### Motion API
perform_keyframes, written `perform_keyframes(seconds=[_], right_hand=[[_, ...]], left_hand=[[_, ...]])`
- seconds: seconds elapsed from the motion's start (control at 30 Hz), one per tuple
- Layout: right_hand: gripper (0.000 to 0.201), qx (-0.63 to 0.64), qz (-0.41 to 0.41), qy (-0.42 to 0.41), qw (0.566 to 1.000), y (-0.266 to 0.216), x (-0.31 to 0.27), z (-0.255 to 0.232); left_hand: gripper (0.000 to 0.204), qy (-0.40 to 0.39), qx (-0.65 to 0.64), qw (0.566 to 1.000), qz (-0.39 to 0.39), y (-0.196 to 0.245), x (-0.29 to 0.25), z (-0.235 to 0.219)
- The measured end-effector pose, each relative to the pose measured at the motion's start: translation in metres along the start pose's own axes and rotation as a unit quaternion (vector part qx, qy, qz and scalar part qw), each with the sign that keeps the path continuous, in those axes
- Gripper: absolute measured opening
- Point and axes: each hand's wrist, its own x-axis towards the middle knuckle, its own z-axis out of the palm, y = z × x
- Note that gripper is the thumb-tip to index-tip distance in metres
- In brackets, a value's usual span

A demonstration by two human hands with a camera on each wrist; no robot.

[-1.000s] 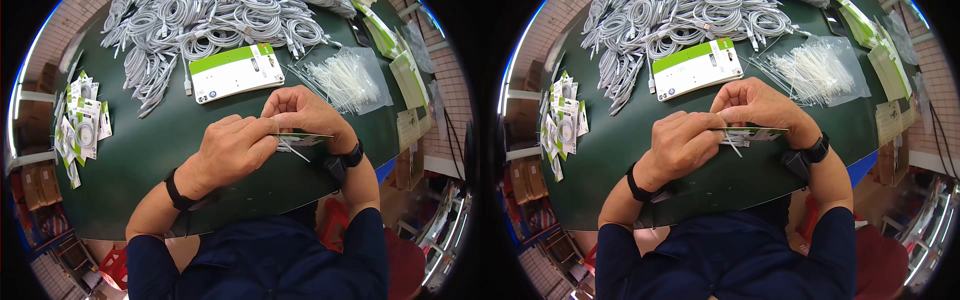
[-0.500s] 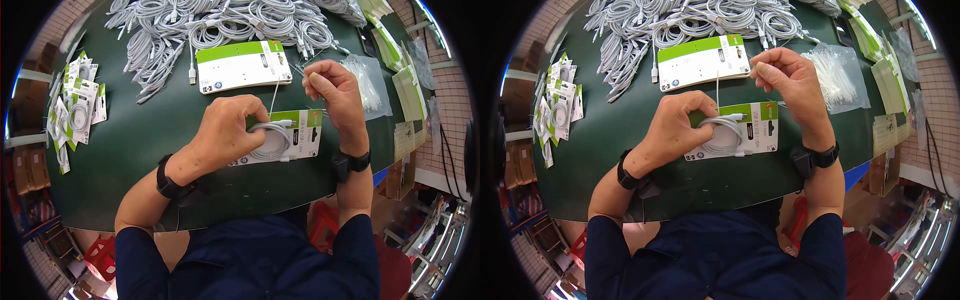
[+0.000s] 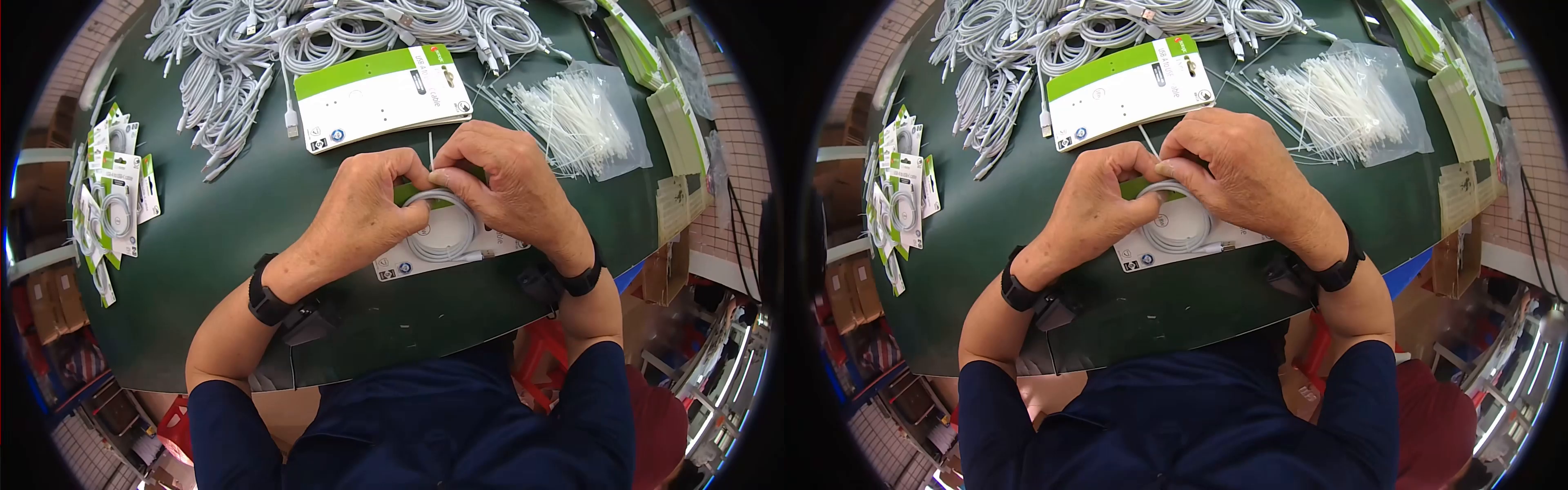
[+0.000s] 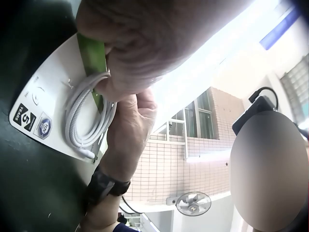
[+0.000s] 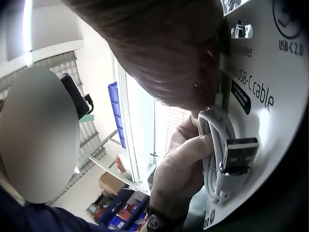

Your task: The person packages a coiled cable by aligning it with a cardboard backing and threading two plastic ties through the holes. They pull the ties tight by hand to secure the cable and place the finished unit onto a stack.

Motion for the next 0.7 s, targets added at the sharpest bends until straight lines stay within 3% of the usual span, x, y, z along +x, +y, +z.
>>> perform_keyframes(seconds=[0.4,0.5,0.6,0.7], right_hand=[[0.017,-0.001,-0.035,0.049,0.998,0.006,-0.001,0.013],[0.017,-0.022,-0.059,0.058,0.996,0.005,0.0,0.014],[0.016,-0.047,-0.072,0.067,0.994,0.002,-0.001,0.013],[0.015,-0.066,-0.075,0.075,0.992,0.004,-0.001,0.014]], left_hand=[[0.013,-0.003,-0.008,1.0,0.001,-0.002,0.002,-0.002],[0.013,0.032,-0.032,0.997,0.056,-0.008,0.002,0.005],[0.011,-0.01,-0.016,1.0,0.004,-0.004,0.003,0.001],[0.01,-0.008,-0.022,1.0,0.017,-0.007,0.004,0.002]])
